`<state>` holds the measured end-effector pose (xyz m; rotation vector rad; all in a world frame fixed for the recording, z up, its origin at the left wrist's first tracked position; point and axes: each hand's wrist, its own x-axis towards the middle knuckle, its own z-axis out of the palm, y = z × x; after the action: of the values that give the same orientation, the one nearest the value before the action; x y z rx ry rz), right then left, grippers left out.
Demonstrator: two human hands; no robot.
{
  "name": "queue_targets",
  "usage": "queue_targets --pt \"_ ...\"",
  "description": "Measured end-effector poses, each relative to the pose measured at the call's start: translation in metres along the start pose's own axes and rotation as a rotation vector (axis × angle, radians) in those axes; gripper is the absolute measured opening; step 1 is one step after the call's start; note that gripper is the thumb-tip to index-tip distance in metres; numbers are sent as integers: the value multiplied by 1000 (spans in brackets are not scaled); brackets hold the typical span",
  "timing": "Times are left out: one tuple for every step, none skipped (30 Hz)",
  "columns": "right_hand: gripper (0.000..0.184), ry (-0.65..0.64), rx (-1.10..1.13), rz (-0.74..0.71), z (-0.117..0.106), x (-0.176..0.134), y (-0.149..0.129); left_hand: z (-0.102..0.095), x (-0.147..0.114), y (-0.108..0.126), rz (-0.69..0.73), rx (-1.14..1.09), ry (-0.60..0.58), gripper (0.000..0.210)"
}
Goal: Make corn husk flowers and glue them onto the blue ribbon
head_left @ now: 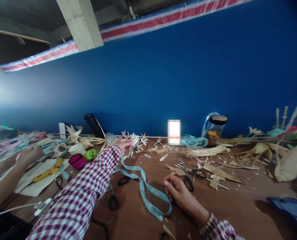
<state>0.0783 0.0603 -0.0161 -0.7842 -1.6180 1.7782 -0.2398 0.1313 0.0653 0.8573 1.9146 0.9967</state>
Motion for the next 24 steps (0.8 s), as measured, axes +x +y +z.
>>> queue_targets --pt "29 -3 -1 2 0 0 0 1 -2 -1 -3 -8 -3 32" --pt "28 -5 -3 3 -1 0 1 2 -4 -2 -3 -12 -6 32" --pt "28 -5 -5 2 -1 0 2 2 -5 -3 -3 -14 -7 33" --pt "28 -5 -7 0 -1 1 3 3 -6 -4 -1 -13 -8 33" --pt "28 -5 -6 -3 -1 1 4 4 -7 -4 3 -9 -6 32" --pt "28 -7 -1 -5 -2 1 5 5 -8 -4 12 -4 2 30" --pt "28 -5 8 -8 -1 1 6 5 -10 -4 27 2 16 28" --pt "29 -1 21 -10 -1 1 6 7 -12 -3 47 8 33 26" --pt "29 9 35 -11 -1 1 5 9 -15 -2 73 13 51 23" --pt "30 27 50 -13 0 1 4 13 -20 -2 105 15 63 21" --pt "30 56 63 -18 0 1 3 18 -27 -2 139 17 66 20" --pt "31 92 72 -29 1 1 1 26 -36 -4 174 17 54 21" --pt "31 136 77 -48 1 1 -1 36 -48 -6 210 14 27 21" --pt "30 179 72 -72 1 1 -3 48 -61 -9 240 14 -9 22" --pt "30 216 64 -95 1 1 -6 63 -75 -13 270 15 -59 23" --pt "31 238 58 -113 1 1 -8 78 -90 -18 299 19 -115 23" --pt "32 243 61 -129 0 1 -10 94 -103 -23 329 23 -158 23" --pt "32 239 72 -141 -1 2 -11 110 -116 -28 360 29 -193 22" --pt "32 237 88 -148 -3 2 -12 124 -126 -32 398 33 -204 18" --pt "31 245 106 -154 -5 3 -12 136 -133 -35 441 35 -210 14" --pt "31 265 122 -160 -6 4 -12 146 -138 -38 474 35 -209 12" --pt "32 296 131 -162 -8 5 -11 153 -140 -39 498 35 -203 12" --pt "33 333 137 -159 -10 5 -10 157 -141 -41 521 33 -195 13" --pt "33 362 145 -154 -12 6 -8 160 -140 -41 537 30 -188 13"
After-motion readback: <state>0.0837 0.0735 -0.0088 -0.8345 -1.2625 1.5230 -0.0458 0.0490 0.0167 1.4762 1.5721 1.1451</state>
